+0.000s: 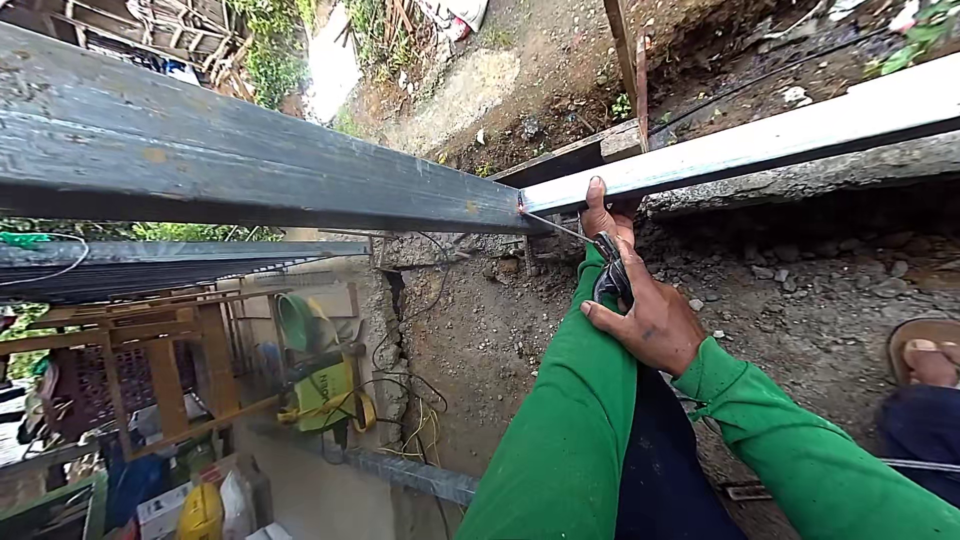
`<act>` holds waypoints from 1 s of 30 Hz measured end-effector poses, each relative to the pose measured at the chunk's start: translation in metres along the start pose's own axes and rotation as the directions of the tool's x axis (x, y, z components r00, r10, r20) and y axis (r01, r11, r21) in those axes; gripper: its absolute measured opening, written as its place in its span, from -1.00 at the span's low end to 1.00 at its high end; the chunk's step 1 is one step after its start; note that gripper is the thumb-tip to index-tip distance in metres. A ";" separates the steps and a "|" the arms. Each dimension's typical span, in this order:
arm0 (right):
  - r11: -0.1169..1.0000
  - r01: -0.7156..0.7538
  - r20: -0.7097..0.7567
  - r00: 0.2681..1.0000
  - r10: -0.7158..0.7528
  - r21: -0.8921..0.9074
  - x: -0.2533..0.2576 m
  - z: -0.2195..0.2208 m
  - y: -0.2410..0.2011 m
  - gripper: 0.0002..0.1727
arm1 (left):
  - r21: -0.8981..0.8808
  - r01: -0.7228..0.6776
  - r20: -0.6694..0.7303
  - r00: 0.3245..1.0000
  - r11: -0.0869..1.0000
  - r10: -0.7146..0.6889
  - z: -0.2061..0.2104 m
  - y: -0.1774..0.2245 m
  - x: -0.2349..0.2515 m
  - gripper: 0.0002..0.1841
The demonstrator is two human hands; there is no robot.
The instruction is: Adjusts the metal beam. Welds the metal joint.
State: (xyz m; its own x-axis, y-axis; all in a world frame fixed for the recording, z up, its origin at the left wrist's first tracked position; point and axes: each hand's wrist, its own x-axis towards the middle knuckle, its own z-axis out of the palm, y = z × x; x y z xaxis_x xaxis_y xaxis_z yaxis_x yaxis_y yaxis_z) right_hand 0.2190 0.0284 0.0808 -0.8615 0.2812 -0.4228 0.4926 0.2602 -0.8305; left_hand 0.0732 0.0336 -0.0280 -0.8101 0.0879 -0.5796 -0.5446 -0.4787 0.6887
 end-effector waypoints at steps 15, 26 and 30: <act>0.998 0.030 -0.090 0.996 -0.025 0.054 -0.002 0.007 0.006 0.20 | 0.077 -0.040 0.004 0.999 0.996 0.040 -0.004 -0.007 0.008 -0.54; 1.000 0.001 -0.003 1.000 -0.001 0.005 -0.003 0.000 0.001 0.22 | 0.000 -0.012 0.027 1.000 1.000 0.012 -0.004 -0.002 0.002 -0.55; 1.000 0.001 0.000 1.000 -0.001 0.005 -0.002 0.000 0.001 0.20 | -0.007 -0.017 0.031 0.999 1.000 0.017 -0.004 -0.002 0.003 -0.55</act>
State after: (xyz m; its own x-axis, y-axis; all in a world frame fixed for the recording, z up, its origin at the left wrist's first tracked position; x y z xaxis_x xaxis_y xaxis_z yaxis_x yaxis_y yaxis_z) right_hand 0.2207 0.0279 0.0808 -0.8621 0.2810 -0.4217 0.4908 0.2560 -0.8328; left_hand 0.0727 0.0315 -0.0329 -0.8255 0.1066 -0.5543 -0.5296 -0.4860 0.6952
